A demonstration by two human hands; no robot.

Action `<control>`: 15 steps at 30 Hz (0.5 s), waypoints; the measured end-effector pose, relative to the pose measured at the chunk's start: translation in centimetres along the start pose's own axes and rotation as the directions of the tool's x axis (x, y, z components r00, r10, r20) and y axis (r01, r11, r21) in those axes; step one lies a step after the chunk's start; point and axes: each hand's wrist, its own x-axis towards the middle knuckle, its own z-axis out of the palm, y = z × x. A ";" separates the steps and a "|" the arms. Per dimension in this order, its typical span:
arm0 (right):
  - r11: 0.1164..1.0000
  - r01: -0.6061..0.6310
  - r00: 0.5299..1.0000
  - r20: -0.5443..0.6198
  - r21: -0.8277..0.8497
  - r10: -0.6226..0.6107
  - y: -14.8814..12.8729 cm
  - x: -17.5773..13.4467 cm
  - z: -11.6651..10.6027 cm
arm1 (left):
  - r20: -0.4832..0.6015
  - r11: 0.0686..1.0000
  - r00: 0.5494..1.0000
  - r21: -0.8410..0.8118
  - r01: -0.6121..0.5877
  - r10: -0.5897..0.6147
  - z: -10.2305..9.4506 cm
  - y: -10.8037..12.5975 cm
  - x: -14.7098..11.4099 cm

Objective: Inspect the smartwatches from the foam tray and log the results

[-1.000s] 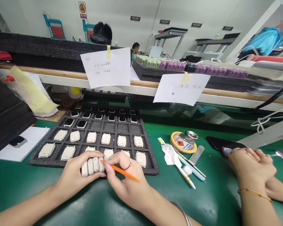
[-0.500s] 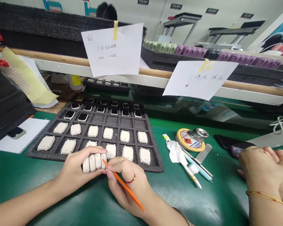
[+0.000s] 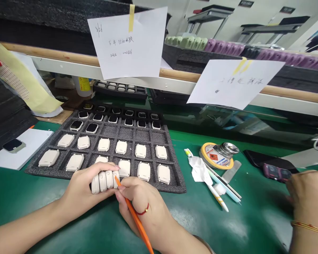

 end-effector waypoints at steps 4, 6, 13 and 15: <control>0.999 0.008 1.000 0.013 -0.048 -0.007 -0.3 0.0 0.0 | -0.004 1.000 1.000 0.016 0.002 -0.001 0.0 -0.1 -0.1; 0.998 0.003 1.000 0.017 -0.062 -0.002 -0.4 -0.1 0.0 | -0.011 1.000 1.000 0.025 -0.007 0.007 0.0 -0.1 -0.2; 0.997 0.043 0.999 -0.007 -0.070 -0.043 -0.2 0.1 0.3 | -0.036 1.000 0.999 0.023 -0.015 0.016 0.2 -0.2 -0.1; 0.997 0.039 0.999 -0.004 -0.068 -0.039 -0.3 0.1 0.4 | -0.035 1.000 0.999 0.018 -0.013 0.014 0.2 -0.1 -0.1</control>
